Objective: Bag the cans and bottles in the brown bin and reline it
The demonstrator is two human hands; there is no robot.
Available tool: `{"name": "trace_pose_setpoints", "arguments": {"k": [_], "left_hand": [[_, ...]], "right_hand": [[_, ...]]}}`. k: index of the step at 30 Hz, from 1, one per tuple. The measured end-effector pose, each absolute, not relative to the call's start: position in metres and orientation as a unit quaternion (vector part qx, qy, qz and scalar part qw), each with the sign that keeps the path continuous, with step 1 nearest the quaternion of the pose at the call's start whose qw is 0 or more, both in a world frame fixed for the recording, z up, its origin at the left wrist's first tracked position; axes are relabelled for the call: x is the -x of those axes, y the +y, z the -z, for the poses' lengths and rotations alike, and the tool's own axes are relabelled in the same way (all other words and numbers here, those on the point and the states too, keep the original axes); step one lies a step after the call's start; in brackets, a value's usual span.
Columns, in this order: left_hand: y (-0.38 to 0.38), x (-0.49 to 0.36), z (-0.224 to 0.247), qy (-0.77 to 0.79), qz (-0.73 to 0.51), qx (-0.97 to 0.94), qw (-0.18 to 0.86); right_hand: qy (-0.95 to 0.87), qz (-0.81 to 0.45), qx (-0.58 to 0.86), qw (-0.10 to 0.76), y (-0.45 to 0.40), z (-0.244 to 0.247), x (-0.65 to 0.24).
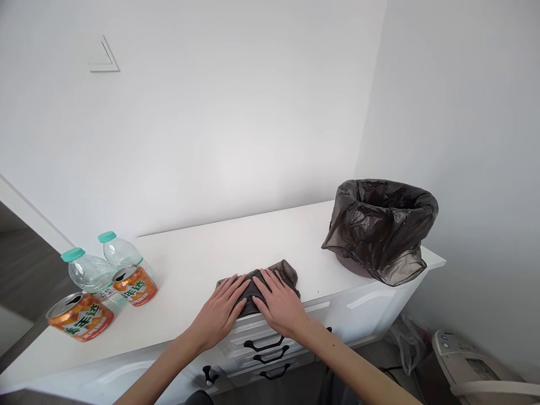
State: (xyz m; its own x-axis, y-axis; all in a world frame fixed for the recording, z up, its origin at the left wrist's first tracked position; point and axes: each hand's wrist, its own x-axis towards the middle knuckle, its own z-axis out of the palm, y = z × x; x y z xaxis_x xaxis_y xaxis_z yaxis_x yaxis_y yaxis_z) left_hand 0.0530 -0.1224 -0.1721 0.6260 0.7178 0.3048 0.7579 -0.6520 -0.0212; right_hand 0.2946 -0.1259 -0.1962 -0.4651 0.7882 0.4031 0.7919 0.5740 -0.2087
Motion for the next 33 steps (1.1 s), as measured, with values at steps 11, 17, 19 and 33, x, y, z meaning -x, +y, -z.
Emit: {"name": "trace_pose_setpoints", "arguments": {"k": [11,17,19,33], "left_hand": [[-0.121,-0.052,0.172,-0.416,0.131,0.899,0.038],[-0.119,-0.041,0.168,-0.392,0.128,0.911,0.031],[-0.121,-0.029,0.165,-0.383,0.125,0.915,0.030],[-0.137,0.083,0.168,-0.464,0.130,0.874,0.055]], "right_hand": [[-0.843,-0.042,0.492,0.211,-0.126,0.192,-0.291],[-0.851,-0.060,0.492,0.174,-0.125,0.186,-0.289],[-0.852,-0.075,0.494,0.158,-0.128,0.182,-0.289],[-0.842,-0.054,0.522,0.124,-0.184,0.191,-0.231]]}}
